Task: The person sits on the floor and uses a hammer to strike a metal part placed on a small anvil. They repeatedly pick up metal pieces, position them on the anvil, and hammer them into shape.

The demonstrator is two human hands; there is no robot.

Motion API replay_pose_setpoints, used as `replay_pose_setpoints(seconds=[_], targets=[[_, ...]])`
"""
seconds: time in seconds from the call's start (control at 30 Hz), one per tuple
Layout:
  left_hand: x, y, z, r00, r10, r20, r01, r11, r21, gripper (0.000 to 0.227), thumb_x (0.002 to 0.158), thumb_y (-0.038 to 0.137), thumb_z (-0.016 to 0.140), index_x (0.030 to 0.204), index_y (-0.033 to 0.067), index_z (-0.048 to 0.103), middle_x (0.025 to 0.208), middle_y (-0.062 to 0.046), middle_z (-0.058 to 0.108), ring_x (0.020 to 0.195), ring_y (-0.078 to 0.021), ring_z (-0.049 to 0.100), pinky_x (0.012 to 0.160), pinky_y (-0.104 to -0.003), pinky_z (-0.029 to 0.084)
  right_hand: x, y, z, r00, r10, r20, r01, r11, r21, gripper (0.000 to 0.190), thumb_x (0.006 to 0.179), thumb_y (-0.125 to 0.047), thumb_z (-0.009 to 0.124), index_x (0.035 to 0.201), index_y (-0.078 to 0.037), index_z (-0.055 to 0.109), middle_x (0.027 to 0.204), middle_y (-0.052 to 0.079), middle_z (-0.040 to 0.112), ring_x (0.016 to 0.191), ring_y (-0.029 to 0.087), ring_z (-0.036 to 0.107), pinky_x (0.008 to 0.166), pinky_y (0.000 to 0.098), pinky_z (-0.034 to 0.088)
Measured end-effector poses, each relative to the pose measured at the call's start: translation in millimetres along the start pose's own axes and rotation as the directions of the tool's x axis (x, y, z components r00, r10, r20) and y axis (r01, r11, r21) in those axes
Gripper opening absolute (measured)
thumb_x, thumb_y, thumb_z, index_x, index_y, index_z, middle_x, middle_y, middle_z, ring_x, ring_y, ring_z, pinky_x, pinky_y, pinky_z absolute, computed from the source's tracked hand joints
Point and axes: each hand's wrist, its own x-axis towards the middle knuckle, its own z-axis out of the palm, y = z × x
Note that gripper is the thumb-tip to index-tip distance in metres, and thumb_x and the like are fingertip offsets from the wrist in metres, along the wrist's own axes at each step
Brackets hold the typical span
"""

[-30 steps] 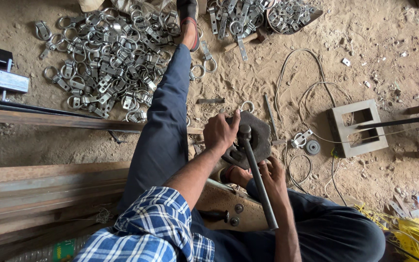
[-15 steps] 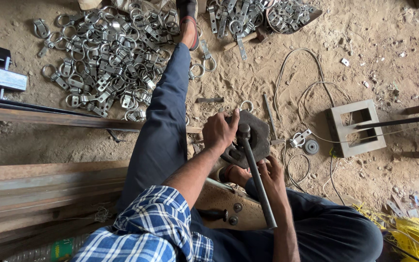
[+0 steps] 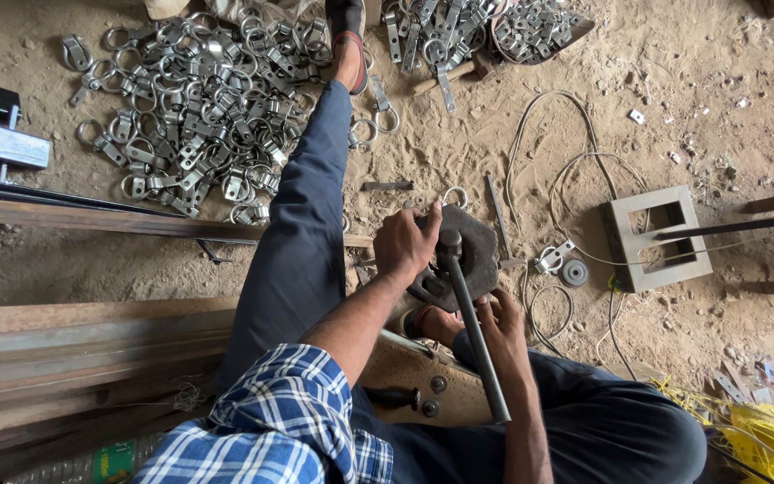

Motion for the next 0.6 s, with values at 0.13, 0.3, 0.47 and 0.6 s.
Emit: replay_pose_setpoints(seconds=[0.13, 0.3, 0.47, 0.6], targets=[[-0.2, 0.6, 0.1, 1.0, -0.017, 0.026, 0.018, 1.0, -0.011, 0.084, 0.089, 0.083, 0.034, 0.1, 0.0098, 0.074, 0.071, -0.005, 0.068, 0.057, -0.0164, 0.064, 0.044, -0.035, 0.047, 1.3, 4.1, -0.6, 1.0, 0.015, 0.0, -0.015, 1.0, -0.024, 0.053, 0.102, -0.036, 0.051, 0.143, -0.004, 0.051, 0.129, 0.028, 0.066, 0.113, 0.034, 0.071, 0.087, 0.0522, 0.062], [-0.3, 1.3, -0.4, 1.0, -0.008, 0.011, 0.008, 1.0, -0.012, 0.085, 0.089, 0.084, 0.034, 0.099, 0.0096, 0.074, 0.07, -0.004, 0.068, 0.055, -0.0155, 0.063, 0.042, -0.034, 0.046, 2.4, 6.2, -0.3, 1.0, 0.013, 0.001, -0.013, 1.0, -0.018, 0.052, 0.102, -0.037, 0.052, 0.142, -0.002, 0.052, 0.129, 0.029, 0.067, 0.11, 0.036, 0.073, 0.087, 0.0542, 0.063], [-0.4, 1.3, -1.5, 0.999, -0.01, 0.033, 0.011, 1.0, -0.009, 0.086, 0.089, 0.083, 0.034, 0.104, 0.0091, 0.074, 0.071, -0.006, 0.069, 0.055, -0.0165, 0.065, 0.042, -0.035, 0.046, 0.3, -0.2, -0.2, 0.999, 0.035, -0.001, -0.035, 0.999, -0.026, 0.053, 0.101, -0.037, 0.051, 0.142, -0.003, 0.052, 0.13, 0.028, 0.066, 0.111, 0.036, 0.073, 0.088, 0.0534, 0.063], [-1.1, 1.8, -1.7, 1.0, 0.004, 0.01, -0.004, 1.0, -0.001, 0.087, 0.09, 0.084, 0.033, 0.1, 0.0088, 0.075, 0.071, -0.006, 0.069, 0.056, -0.0173, 0.065, 0.043, -0.035, 0.047, -1.8, 0.8, 0.2, 1.0, 0.027, 0.0, -0.027, 0.999, 0.022, 0.051, 0.104, -0.038, 0.046, 0.138, -0.001, 0.054, 0.129, 0.029, 0.067, 0.116, 0.037, 0.071, 0.092, 0.0515, 0.062]])
